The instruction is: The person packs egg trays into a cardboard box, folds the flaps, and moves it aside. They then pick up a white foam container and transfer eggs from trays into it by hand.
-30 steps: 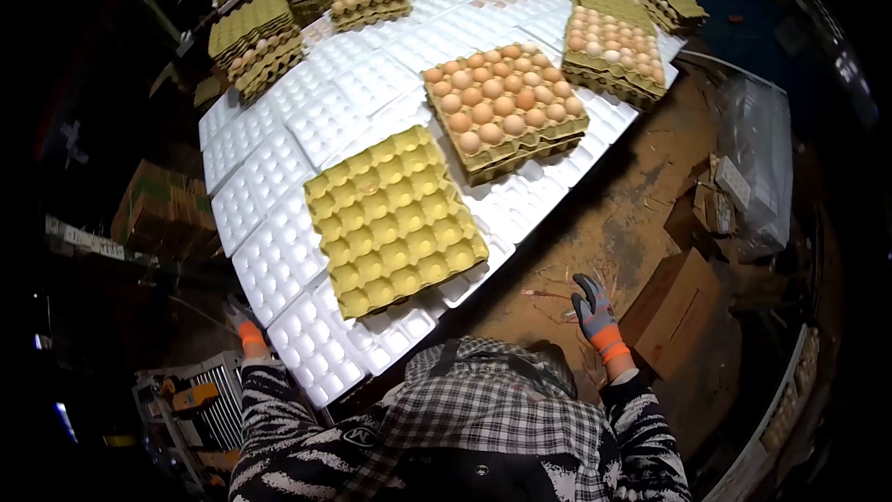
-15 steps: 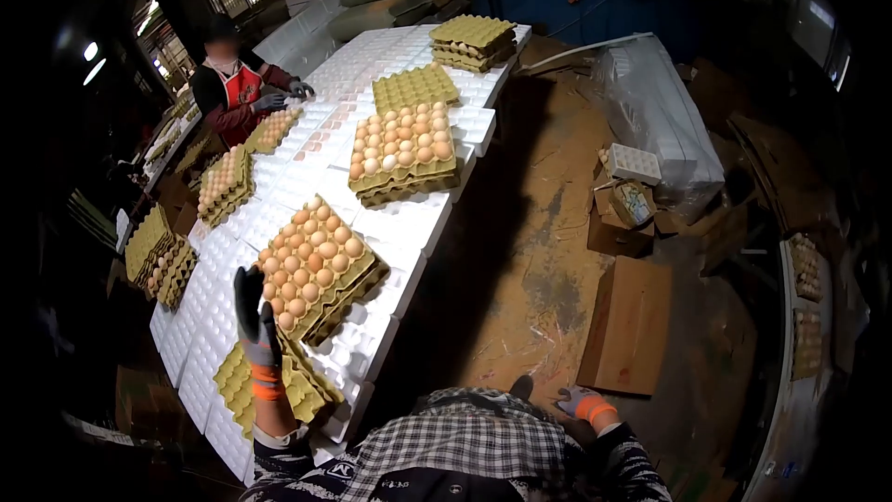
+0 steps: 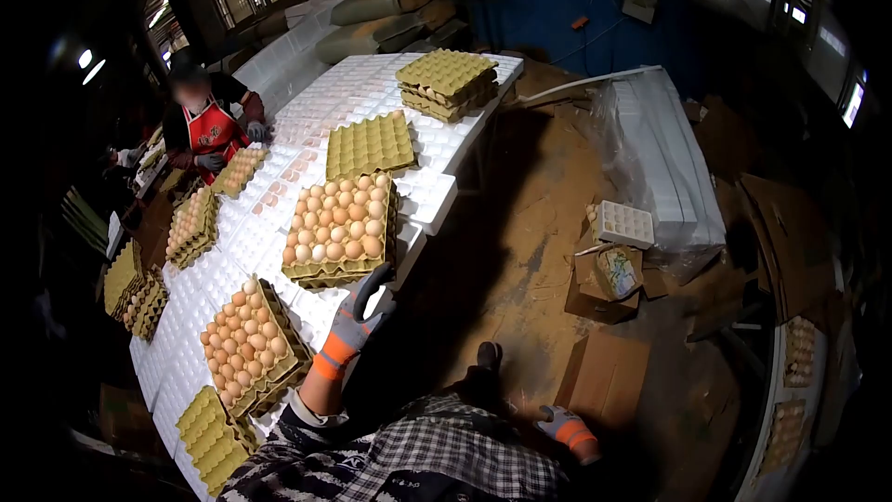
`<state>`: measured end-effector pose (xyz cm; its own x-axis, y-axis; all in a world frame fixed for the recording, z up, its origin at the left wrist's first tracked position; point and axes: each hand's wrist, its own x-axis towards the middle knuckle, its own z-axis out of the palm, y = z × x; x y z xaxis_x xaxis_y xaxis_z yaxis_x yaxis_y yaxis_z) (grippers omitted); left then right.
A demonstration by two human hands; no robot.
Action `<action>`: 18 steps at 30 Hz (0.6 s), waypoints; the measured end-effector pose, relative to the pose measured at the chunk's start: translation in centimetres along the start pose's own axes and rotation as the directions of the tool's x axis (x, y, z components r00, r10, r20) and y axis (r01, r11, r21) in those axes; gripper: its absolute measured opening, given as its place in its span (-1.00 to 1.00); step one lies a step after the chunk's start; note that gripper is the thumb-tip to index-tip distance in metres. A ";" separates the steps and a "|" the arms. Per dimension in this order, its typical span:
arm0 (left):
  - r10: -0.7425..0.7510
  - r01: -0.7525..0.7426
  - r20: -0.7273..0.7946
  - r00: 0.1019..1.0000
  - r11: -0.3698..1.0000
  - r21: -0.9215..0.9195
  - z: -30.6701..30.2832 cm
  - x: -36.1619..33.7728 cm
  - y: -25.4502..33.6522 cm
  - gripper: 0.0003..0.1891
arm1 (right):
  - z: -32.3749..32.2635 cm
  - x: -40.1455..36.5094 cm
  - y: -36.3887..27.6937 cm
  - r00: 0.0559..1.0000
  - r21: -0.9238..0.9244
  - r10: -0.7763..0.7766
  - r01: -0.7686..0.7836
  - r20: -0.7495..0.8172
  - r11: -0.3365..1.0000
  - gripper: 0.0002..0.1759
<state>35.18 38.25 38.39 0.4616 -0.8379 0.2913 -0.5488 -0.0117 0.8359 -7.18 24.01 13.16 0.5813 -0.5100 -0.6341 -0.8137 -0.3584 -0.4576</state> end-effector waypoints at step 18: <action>0.076 0.233 -0.447 0.891 0.769 0.595 9.2 59.1 -19.0 -0.34 | -34.2 22.4 -2.1 0.993 -0.084 -0.057 0.049 -0.099 0.995 -0.35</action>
<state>66.49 -16.07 35.45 0.6816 -0.5035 0.5310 -0.7290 -0.5291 0.4342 7.38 -13.41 21.25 0.6231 -0.5637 -0.5422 -0.7822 -0.4469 -0.4341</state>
